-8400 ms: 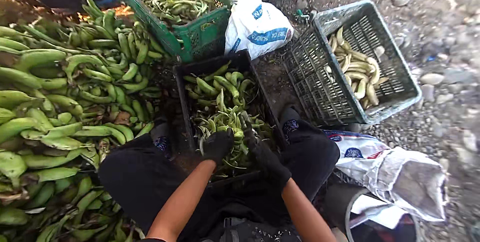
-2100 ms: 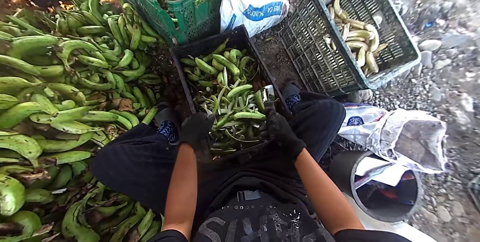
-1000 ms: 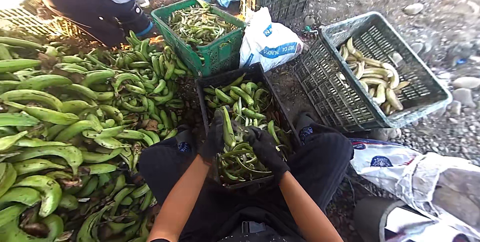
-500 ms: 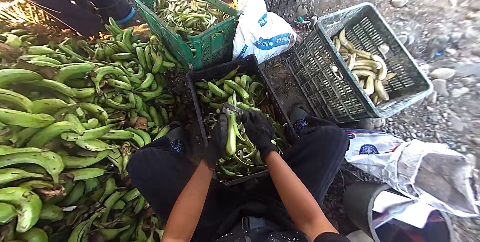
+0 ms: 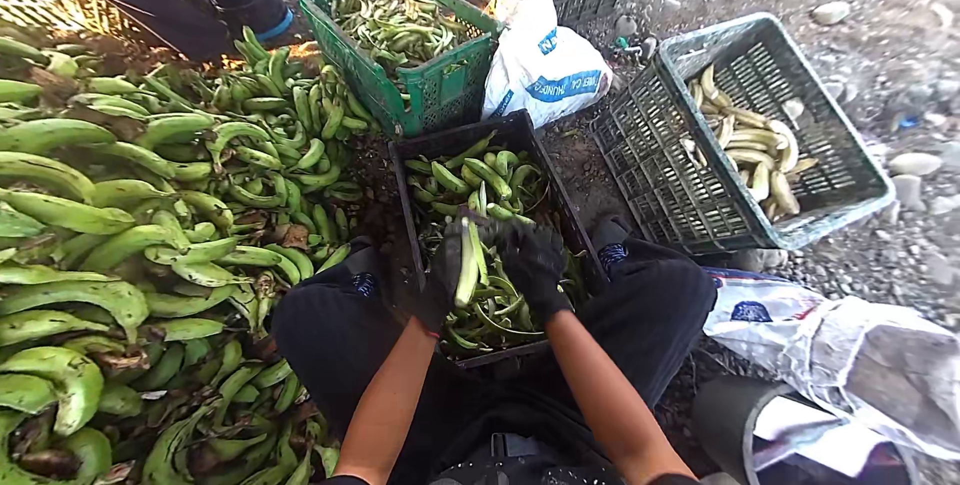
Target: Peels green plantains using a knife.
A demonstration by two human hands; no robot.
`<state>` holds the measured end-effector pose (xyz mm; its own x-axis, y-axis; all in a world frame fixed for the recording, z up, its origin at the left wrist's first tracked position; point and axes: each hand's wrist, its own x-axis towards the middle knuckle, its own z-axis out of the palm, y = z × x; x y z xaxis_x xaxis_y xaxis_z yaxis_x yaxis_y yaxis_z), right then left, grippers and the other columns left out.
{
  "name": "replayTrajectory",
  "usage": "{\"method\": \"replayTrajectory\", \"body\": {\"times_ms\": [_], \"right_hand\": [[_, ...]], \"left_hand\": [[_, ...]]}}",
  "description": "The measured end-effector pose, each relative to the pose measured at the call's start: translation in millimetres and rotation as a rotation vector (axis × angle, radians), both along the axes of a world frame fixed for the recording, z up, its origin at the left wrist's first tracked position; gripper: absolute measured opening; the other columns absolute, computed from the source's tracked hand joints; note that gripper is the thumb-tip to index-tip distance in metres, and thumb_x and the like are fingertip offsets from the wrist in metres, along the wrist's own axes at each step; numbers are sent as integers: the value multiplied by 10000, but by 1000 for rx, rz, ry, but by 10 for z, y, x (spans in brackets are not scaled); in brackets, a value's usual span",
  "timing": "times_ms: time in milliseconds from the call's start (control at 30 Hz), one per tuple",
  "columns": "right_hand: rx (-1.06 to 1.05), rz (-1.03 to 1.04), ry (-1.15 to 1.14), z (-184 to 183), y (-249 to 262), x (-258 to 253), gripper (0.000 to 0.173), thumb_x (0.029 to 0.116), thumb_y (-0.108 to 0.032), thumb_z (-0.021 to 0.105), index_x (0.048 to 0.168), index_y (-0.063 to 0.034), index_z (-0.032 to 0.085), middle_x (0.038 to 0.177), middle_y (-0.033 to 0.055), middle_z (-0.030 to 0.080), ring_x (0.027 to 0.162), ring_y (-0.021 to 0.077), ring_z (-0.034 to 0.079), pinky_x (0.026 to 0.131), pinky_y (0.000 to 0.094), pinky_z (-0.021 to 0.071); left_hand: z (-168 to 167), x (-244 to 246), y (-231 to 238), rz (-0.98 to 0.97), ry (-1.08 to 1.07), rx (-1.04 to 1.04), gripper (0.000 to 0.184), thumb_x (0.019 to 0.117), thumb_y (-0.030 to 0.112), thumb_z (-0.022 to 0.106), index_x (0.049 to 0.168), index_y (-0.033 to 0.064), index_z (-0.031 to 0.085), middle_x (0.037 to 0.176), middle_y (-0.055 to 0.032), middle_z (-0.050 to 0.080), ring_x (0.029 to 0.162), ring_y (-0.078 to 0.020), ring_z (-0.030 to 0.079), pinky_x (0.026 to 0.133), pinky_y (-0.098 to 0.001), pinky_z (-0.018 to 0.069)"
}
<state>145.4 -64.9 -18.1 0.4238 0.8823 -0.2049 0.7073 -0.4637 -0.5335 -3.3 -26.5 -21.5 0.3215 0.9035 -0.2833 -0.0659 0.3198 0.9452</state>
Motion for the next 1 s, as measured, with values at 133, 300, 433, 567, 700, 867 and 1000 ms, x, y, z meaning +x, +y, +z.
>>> {"method": "replayTrajectory", "body": {"times_ms": [133, 300, 433, 567, 700, 867, 1000], "right_hand": [[30, -66, 44, 160, 266, 167, 608, 963, -700, 419, 1400, -324, 611, 1307, 207, 627, 1263, 456, 530, 888, 695, 441], [178, 116, 2, 13, -399, -256, 551, 966, -589, 472, 1383, -281, 661, 1276, 207, 662, 1242, 455, 563, 1001, 667, 420], [57, 95, 18, 36, -297, -240, 533, 991, -566, 469, 1352, -235, 678, 1277, 235, 656, 1250, 467, 560, 1003, 671, 419], [-65, 23, 113, 37, 242, 136, 553, 1033, -626, 375, 1291, -241, 678, 1203, 184, 686, 1172, 423, 607, 902, 676, 461], [-37, 41, 90, 116, 84, 71, 562, 1014, -632, 378, 1390, -296, 628, 1297, 172, 659, 1252, 417, 567, 954, 672, 440], [404, 64, -72, -220, -461, -304, 578, 923, -590, 520, 1302, -205, 726, 1195, 237, 680, 1148, 485, 601, 958, 683, 420], [-5, 58, 65, 55, -90, -45, 568, 1024, -628, 373, 1240, -230, 716, 1128, 173, 715, 1119, 408, 640, 898, 654, 472]], "left_hand": [[24, 63, -32, 102, -186, -69, 605, 1101, 343, 57, 1305, 38, 539, 706, -56, 660, 582, -133, 645, 555, -289, 575], [124, -118, 86, 492, -10, -58, 489, 1125, 303, 170, 1500, 67, 377, 1293, -116, 570, 1089, -139, 583, 949, -351, 507], [47, -81, 76, 305, 84, 88, 464, 1117, 283, 197, 1395, 19, 459, 1005, -97, 630, 800, -111, 619, 725, -304, 554], [176, 27, -45, -177, 219, 160, 511, 1111, 297, 193, 1320, -24, 531, 934, -73, 638, 788, -89, 621, 769, -282, 559], [-23, 45, 88, 289, -88, 34, 515, 1112, 333, 166, 1234, 27, 561, 818, -52, 642, 674, -114, 625, 640, -310, 571], [-31, -83, 97, 577, 143, 4, 468, 1131, 250, 239, 1426, -58, 433, 1296, -224, 551, 1115, -224, 573, 967, -387, 495], [145, -8, -1, 187, 367, 238, 486, 1115, 271, 254, 1487, 22, 443, 1305, -201, 608, 1153, -230, 609, 996, -408, 502]]}}
